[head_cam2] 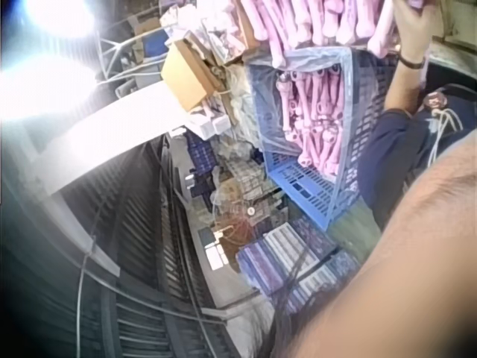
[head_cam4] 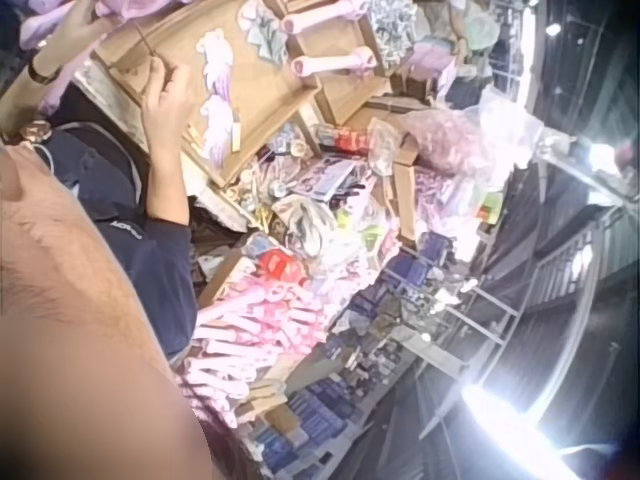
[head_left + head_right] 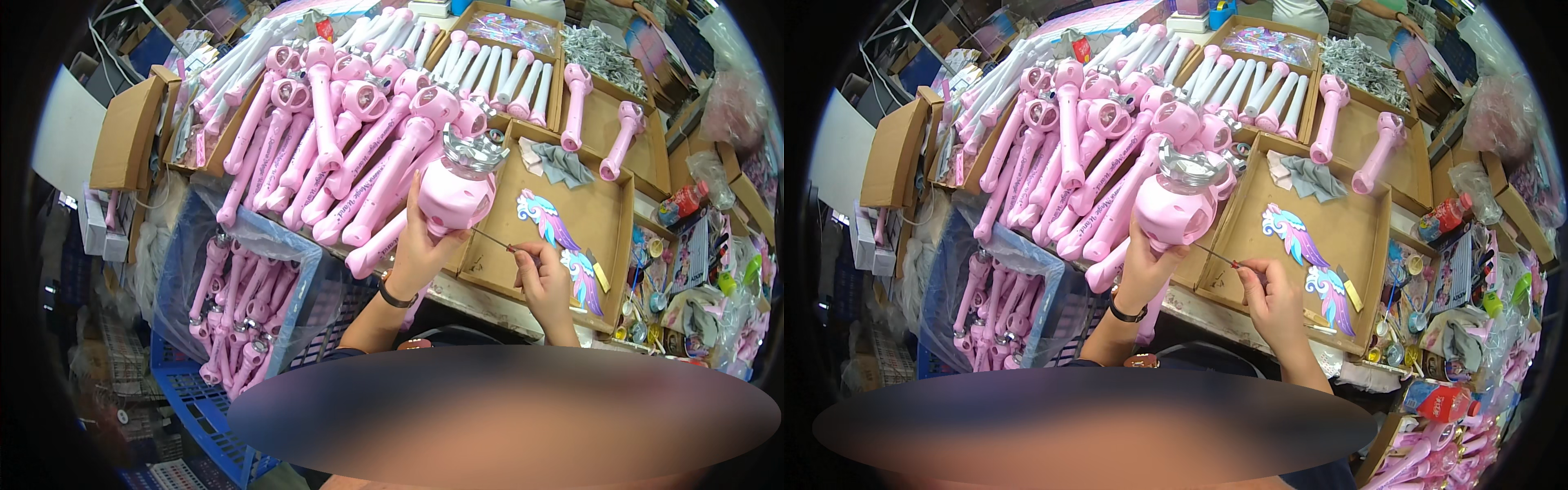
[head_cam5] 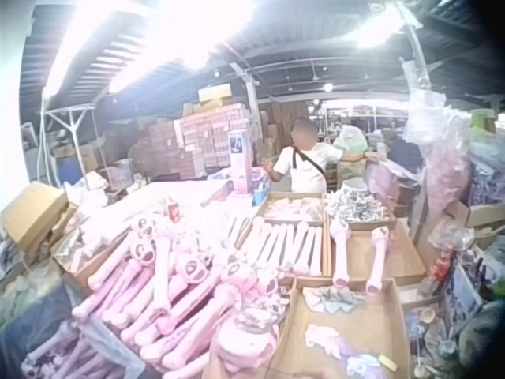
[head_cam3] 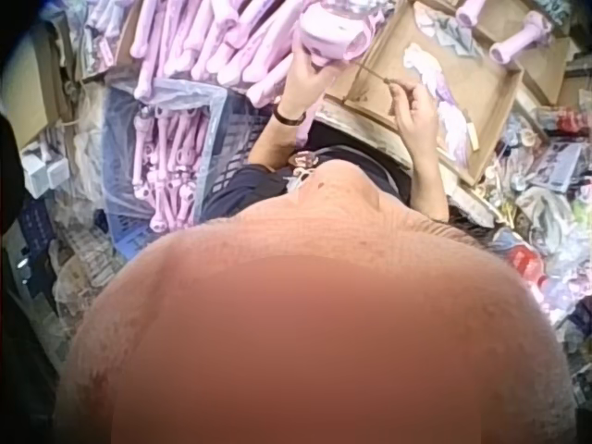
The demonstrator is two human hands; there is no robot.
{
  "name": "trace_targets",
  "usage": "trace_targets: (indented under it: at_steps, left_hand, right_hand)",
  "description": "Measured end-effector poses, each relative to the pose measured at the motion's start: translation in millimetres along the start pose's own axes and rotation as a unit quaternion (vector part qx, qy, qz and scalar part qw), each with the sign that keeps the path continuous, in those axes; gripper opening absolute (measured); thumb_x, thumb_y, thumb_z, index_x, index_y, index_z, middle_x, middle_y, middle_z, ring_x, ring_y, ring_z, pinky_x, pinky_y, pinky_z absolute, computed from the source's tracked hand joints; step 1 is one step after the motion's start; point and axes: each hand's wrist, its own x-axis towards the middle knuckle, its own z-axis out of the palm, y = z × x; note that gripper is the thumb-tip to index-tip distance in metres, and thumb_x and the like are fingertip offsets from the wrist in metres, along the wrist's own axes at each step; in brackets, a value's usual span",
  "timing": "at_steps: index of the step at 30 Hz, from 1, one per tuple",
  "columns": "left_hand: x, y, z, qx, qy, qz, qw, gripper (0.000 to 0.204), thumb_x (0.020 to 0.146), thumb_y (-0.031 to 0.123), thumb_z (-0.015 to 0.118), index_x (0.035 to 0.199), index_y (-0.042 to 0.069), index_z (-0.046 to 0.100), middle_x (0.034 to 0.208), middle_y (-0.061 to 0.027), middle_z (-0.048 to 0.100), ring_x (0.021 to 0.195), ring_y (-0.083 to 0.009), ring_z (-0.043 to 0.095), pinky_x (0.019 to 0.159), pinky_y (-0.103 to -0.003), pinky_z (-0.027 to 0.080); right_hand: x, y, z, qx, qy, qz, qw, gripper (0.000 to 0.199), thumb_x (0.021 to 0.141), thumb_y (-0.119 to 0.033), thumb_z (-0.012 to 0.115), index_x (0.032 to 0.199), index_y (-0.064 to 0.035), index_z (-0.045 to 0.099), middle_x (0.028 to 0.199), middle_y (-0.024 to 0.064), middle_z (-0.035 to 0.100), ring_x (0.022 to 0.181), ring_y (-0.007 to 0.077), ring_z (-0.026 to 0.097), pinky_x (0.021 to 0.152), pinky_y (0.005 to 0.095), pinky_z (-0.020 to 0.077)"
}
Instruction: The person assembles pink wand-like toys by attaching a unicorn sticker to the head and using a screwdriver to tighten a screw. They repeat this process for multiple wands, placing finished units on a nearby tray.
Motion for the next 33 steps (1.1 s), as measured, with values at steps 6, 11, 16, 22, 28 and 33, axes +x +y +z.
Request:
trace_targets:
  at_steps: [6,11,16,22,28,33]
  left_hand:
    - [-4,0,-2,0.133,0.015,0.046,0.990,0.096,0.073,0.018,0.072,0.142,0.000,0.008,0.122,-0.0254,0.050,0.104,-0.0298,0.058,0.083,-0.033,0.047]
    - [-8,-2,-3,0.156,0.004,0.060,0.986,0.095,0.072,0.017,0.073,0.142,0.001,0.012,0.120,-0.0263,0.051,0.102,-0.0339,0.059,0.081,-0.035,0.048]
    - [-11,-2,-8,0.104,-0.040,0.034,0.993,0.094,0.070,0.016,0.074,0.142,0.001,0.015,0.121,-0.0217,0.051,0.105,-0.0270,0.057,0.086,-0.033,0.046]
    - [8,4,-11,-0.357,-0.015,-0.099,0.929,0.073,0.072,0.058,0.066,0.113,0.001,0.046,0.089,-0.0098,0.059,0.077,-0.0174,0.059,0.062,-0.029,0.050]
    - [20,2,6,-0.489,0.053,-0.085,0.866,0.091,0.069,0.074,0.051,0.123,0.001,0.044,0.110,-0.0170,0.057,0.087,-0.0224,0.061,0.067,-0.030,0.048]
    - [11,-12,10,-0.430,-0.082,-0.127,0.890,0.071,0.080,0.052,0.058,0.126,0.001,0.038,0.116,-0.0166,0.053,0.085,-0.0208,0.061,0.069,-0.032,0.051]
  right_hand:
    - [5,14,-5,0.171,-0.101,0.160,0.967,0.032,0.095,-0.031,0.047,0.085,-0.0016,0.056,0.045,-0.0006,0.044,0.036,0.0046,0.036,0.037,0.0197,0.0275]
    - [7,27,-12,0.273,-0.227,0.282,0.891,0.041,0.096,-0.039,0.041,0.076,-0.0059,0.052,0.040,-0.0020,0.039,0.033,0.0043,0.032,0.034,0.0196,0.0248]
    - [-4,25,-31,0.206,-0.234,0.315,0.896,0.039,0.097,-0.037,0.038,0.073,-0.0085,0.049,0.043,-0.0005,0.043,0.033,0.0045,0.035,0.033,0.0179,0.0249]
    - [-37,31,1,0.194,-0.167,-0.019,0.967,0.051,0.073,-0.014,0.076,0.095,-0.0066,0.031,0.117,0.0198,0.050,0.111,0.0292,0.050,0.097,0.0389,0.0362]
    - [-51,61,47,0.129,-0.128,-0.088,0.979,0.049,0.073,-0.008,0.074,0.095,-0.0032,0.031,0.119,0.0257,0.051,0.097,0.0196,0.055,0.080,0.0315,0.0461]
    - [-57,69,48,0.115,-0.088,-0.104,0.984,0.040,0.072,-0.003,0.072,0.090,-0.0058,0.036,0.106,0.0180,0.055,0.079,0.0112,0.048,0.072,0.0257,0.0427]
